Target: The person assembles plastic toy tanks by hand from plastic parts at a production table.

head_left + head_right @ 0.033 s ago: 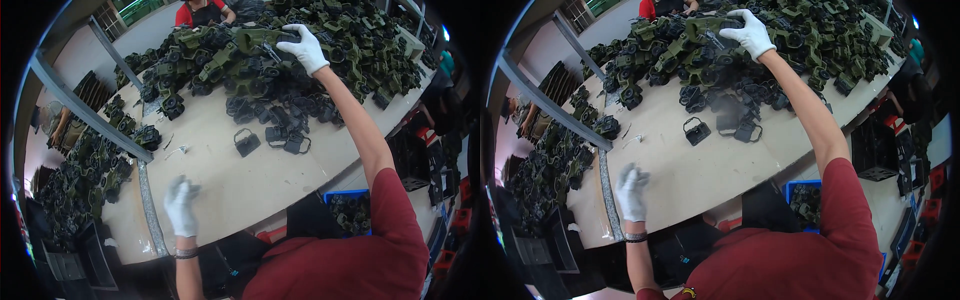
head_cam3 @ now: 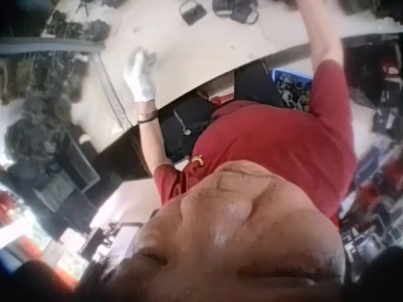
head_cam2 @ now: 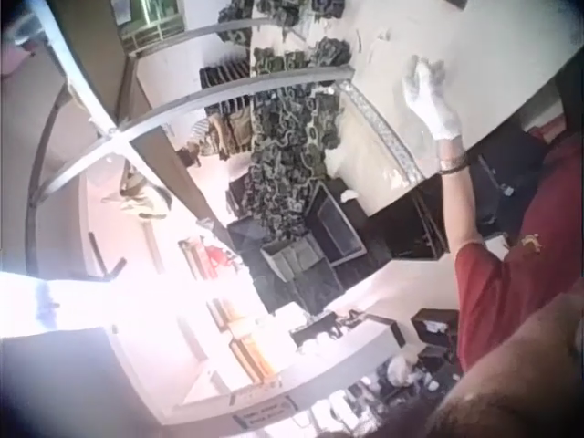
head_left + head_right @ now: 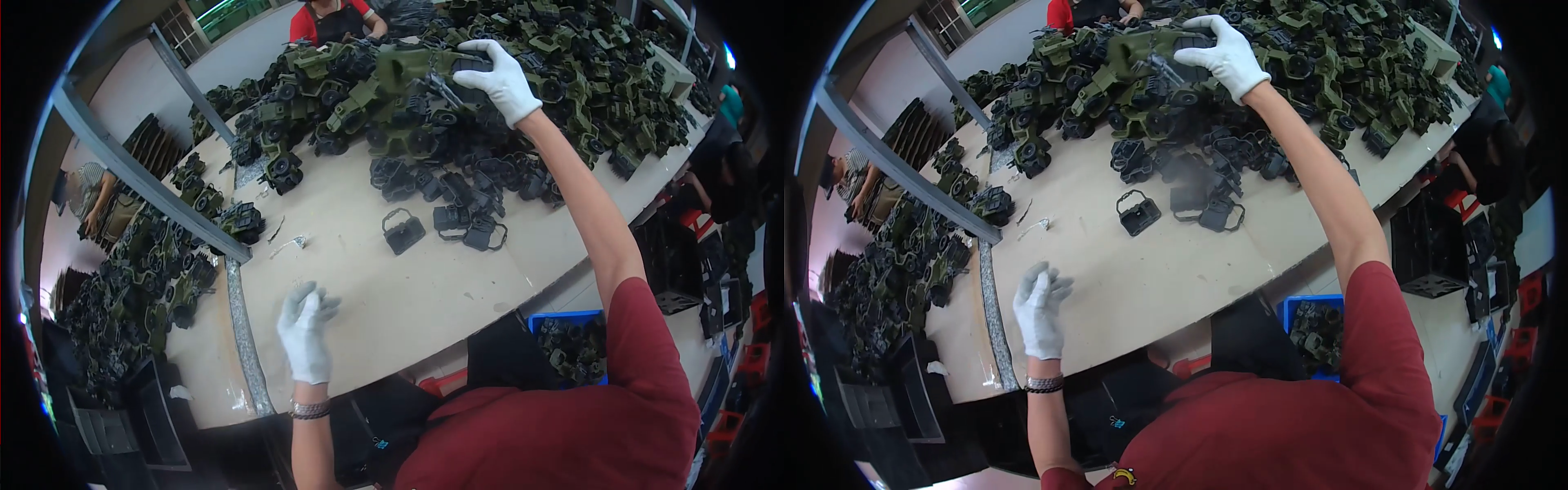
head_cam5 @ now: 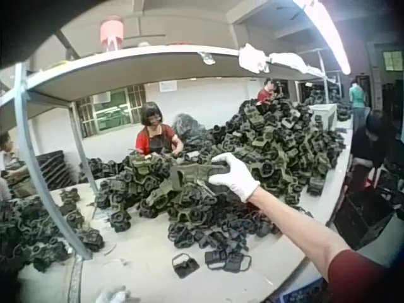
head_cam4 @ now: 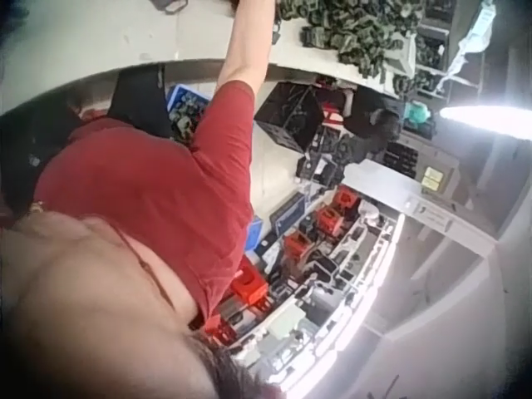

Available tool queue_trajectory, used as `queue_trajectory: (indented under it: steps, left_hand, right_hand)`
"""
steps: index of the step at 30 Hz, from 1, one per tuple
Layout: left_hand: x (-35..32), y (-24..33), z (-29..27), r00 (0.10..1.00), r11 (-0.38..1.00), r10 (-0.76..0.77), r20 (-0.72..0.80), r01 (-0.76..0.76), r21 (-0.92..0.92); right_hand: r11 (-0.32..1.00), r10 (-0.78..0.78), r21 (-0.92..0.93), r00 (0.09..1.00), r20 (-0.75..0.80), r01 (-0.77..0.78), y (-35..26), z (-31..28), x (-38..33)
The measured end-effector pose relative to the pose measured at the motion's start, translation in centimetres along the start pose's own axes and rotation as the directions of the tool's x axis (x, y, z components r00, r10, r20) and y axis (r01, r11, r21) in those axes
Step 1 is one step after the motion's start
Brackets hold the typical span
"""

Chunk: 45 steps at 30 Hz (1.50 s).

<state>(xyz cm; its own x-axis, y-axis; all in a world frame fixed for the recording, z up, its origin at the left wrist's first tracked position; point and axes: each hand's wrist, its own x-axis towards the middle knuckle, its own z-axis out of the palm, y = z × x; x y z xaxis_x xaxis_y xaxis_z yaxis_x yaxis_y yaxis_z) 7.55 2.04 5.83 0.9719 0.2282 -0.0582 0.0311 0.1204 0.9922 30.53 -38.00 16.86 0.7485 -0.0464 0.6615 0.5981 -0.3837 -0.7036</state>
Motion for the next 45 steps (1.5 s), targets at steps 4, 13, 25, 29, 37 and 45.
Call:
queue_trajectory:
  steps: [4, 13, 25, 29, 37, 45]
  left_hand:
    - [1.0, -0.4, 1.6, 0.995, 0.99, 0.08, 0.05, -0.074, -0.118]
    - [-9.8, -2.2, 3.2, 0.445, 0.72, -0.354, 0.823, 0.691, -0.064]
    - [-11.9, -4.1, 1.5, 0.933, 0.642, 0.004, 0.359, 0.273, -0.716]
    - [-12.1, -5.0, 1.2, 0.963, 0.636, 0.004, 0.27, 0.206, -0.744]
    - [-12.4, -5.6, 0.1, 0.991, 0.684, -0.068, 0.119, 0.133, -0.717]
    - [-12.6, -4.1, 1.4, 0.987, 0.737, -0.096, -0.127, -0.015, -0.676]
  right_hand:
    - [0.924, 0.032, 0.27, 0.76, 0.649, -0.27, -8.4, 0.1, -4.3]
    - [0.921, -0.2, 0.261, 0.224, 0.954, -0.289, -10.5, 9.9, -15.4]
    - [0.873, 0.059, -0.395, 0.742, 0.668, 0.286, -4.0, 14.0, -19.6]
    - [0.704, -0.251, -0.392, 0.724, 0.642, 0.592, -5.3, 13.4, -21.1]
    - [0.768, -0.311, -0.192, 0.618, 0.722, 0.611, -8.2, 10.9, -23.8]
    - [0.875, -0.213, -0.049, 0.475, 0.854, 0.481, -4.2, 12.0, -22.6]
